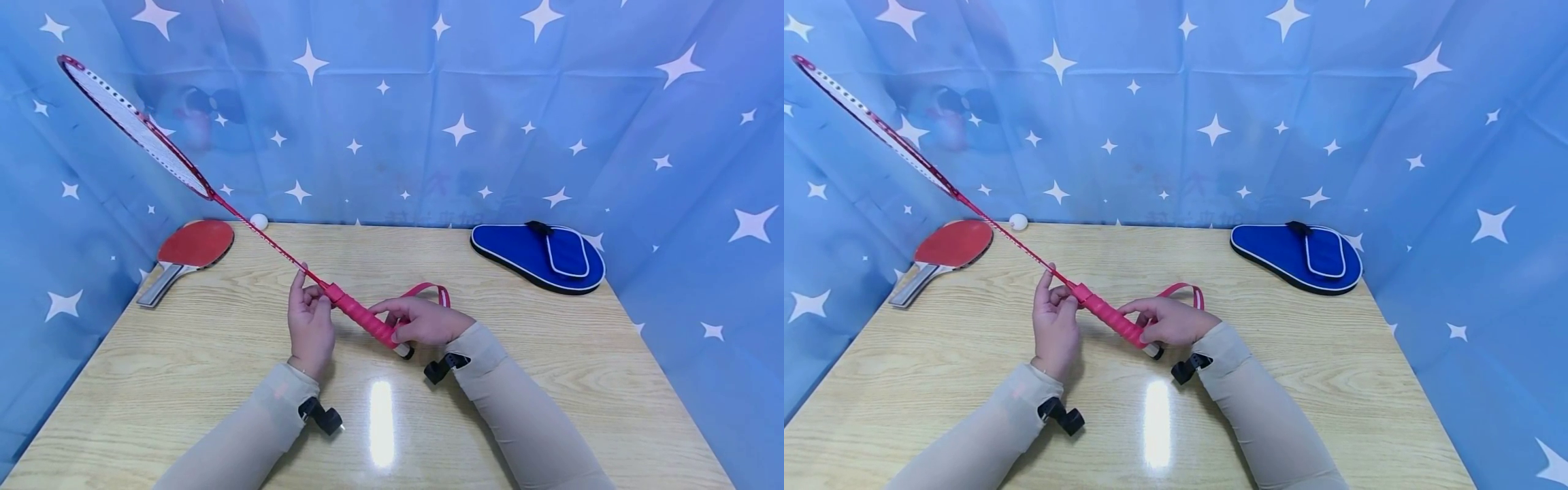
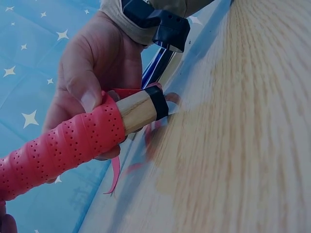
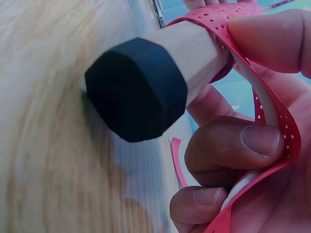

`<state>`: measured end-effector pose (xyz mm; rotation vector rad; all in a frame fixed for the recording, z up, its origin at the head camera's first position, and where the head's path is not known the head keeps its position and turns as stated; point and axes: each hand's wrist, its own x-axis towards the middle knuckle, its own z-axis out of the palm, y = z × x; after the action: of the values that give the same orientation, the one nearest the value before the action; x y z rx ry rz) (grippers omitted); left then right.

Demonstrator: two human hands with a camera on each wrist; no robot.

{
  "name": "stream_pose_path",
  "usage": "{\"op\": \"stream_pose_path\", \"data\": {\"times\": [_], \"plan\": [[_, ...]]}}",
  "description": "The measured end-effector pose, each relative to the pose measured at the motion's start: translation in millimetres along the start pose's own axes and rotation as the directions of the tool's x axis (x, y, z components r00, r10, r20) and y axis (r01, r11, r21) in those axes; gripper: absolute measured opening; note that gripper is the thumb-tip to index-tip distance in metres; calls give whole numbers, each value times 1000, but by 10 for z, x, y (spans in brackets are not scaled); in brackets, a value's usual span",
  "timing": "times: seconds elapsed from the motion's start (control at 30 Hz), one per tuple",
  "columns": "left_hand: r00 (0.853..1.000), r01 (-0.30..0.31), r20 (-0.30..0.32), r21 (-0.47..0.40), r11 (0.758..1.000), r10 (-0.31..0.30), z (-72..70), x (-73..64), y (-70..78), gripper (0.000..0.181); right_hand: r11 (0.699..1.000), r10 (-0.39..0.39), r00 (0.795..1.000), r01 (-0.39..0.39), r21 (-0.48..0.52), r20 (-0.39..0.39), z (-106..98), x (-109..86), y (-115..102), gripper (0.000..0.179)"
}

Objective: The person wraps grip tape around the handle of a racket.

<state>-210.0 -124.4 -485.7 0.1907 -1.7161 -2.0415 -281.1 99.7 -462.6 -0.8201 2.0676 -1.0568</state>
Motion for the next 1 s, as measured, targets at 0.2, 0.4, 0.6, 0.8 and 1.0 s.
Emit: {"op": "stream_pose_path", "data": {"times": [0.2, 0.4, 0.6, 0.8, 1.0], "plan": [[999, 29, 19, -70, 997, -28, -1, -12, 12, 69, 1000, -7, 1000, 7, -5, -7, 13, 0, -20, 65], [999, 30, 20, -127, 991, -28, 25, -17, 8, 73, 1000, -23, 1000, 22, -15, -15, 23, 4, -30, 64], [999, 34, 43, -161, 986, -27, 10, -26, 28, 72, 1000, -14, 1000, 14, -10, -22, 17, 8, -25, 64], [996, 51, 83, -200, 978, -35, 1, -20, 24, 73, 1000, -1, 999, 1, 8, -34, 20, -2, -28, 62], [991, 99, 102, -190, 977, -81, 5, -31, 53, 72, 1000, -4, 999, 4, 5, -36, 14, -6, -15, 63]]}}
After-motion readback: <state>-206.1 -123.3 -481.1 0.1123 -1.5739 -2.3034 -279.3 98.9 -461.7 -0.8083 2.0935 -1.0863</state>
